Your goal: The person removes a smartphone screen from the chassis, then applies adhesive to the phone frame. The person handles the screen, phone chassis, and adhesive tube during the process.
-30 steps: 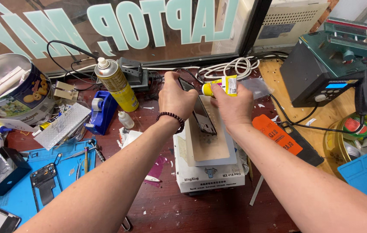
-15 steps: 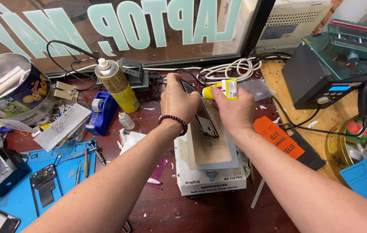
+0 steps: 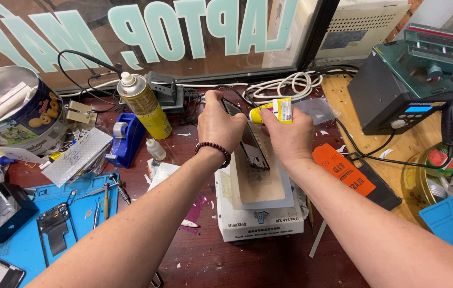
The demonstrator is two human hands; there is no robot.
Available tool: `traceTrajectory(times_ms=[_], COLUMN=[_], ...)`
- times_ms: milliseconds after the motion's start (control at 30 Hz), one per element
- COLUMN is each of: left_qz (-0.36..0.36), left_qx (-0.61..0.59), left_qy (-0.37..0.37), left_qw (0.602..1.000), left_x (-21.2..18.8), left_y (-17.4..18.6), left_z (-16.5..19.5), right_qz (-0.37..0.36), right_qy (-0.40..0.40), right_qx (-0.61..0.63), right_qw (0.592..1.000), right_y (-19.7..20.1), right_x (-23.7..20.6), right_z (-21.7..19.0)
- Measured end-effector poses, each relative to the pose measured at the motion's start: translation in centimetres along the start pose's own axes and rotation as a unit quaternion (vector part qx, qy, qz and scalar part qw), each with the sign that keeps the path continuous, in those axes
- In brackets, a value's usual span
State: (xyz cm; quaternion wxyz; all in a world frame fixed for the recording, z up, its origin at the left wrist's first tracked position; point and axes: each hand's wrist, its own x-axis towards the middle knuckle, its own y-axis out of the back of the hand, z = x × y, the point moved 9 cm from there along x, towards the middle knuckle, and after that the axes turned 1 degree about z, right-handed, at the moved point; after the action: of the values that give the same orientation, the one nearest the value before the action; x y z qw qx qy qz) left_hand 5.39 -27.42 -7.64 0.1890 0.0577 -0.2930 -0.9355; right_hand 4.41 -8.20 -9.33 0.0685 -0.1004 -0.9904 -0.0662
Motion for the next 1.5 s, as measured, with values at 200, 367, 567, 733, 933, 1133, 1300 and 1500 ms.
traceTrajectory(times_ms=[200,367,567,733,933,1133,1300,1500], left_qz=[0.002,0.002,-0.002,-0.003,0.008,0.006,0.004,0.004], left_qx=[0.005,0.0,0.004,0.004,0.006,0.007,0.006,0.007], left_qy=[0.003,0.002,0.007,0.011,-0.002,-0.003,-0.008,-0.007], left_qw=[1.0,1.0,1.0,1.0,1.0,1.0,1.0,1.0], left_x=[0.0,-0.1,-0.2,-0.1,0.0,0.1,0.1,0.1], left_y=[0.0,0.0,0.0,-0.1,0.0,-0.1,-0.1,-0.1], left_z=[0.1,0.0,0.0,-0.1,0.0,-0.1,0.0,-0.1], right_qz=[0.0,0.004,0.001,0.01,0.023,0.019,0.028,0.021], right_qy=[-0.004,-0.006,-0.002,0.004,0.045,0.047,0.039,0.047], right_qx=[0.03,0.01,0.011,-0.017,-0.098,-0.101,-0.115,-0.118], right_qw=[1.0,1.0,1.0,1.0,0.994,0.994,0.992,0.992], right_y=[0.0,0.1,0.1,0.3,0.7,0.8,1.1,1.2], right_x=[0.1,-0.1,-0.1,-0.1,-0.2,-0.3,-0.7,-0.9], right_z=[0.1,0.2,0.1,0.1,-0.3,-0.3,-0.3,-0.7])
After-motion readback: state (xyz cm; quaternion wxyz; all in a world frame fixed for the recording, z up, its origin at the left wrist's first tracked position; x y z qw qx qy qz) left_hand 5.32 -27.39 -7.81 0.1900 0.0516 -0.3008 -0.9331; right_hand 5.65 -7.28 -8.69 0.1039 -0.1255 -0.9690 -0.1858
